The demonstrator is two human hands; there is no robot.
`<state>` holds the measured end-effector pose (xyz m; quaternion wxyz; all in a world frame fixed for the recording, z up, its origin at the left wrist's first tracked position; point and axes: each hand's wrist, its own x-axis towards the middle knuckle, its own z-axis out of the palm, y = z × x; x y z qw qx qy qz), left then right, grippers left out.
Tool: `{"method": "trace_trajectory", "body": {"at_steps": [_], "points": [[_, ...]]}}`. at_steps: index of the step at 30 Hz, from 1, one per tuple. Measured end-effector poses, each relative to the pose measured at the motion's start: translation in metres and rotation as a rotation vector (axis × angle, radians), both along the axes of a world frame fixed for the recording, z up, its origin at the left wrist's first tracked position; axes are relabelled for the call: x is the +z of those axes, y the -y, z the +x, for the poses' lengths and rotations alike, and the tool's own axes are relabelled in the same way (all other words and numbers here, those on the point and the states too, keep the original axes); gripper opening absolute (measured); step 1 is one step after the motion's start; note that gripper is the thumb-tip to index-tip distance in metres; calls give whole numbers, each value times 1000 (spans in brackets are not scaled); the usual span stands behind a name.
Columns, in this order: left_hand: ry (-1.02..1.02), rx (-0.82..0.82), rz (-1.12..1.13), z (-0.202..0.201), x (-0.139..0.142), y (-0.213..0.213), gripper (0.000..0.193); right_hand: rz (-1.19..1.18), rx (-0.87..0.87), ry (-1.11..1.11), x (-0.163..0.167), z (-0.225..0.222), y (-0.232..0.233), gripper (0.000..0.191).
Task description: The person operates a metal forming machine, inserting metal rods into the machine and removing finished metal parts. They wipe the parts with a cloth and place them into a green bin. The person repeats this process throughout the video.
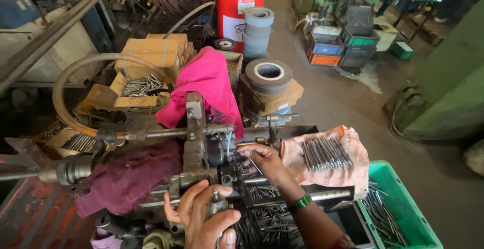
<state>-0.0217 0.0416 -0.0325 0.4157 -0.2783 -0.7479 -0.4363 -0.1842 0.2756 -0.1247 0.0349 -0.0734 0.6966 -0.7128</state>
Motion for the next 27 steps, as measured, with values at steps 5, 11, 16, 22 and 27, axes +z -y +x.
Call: {"method": "trace_trajectory", "body": {"at_steps": [5, 11, 16, 22, 27], "points": [[-95, 128, 28, -15, -5, -10, 25, 60, -44, -132, -1, -4, 3, 26], [-10, 171, 31, -17, -13, -14, 19, 89, -46, -223, 0, -5, 3, 25], [115, 10, -19, -18, -20, 1, 7, 88, 68, -244, -5, -9, 6, 36], [117, -27, -83, -19, -23, 9, 8, 243, -5, -265, -11, -14, 8, 25], [-111, 23, -104, -42, -30, 8, 11, 98, -49, -366, -11, -22, 16, 11]]}}
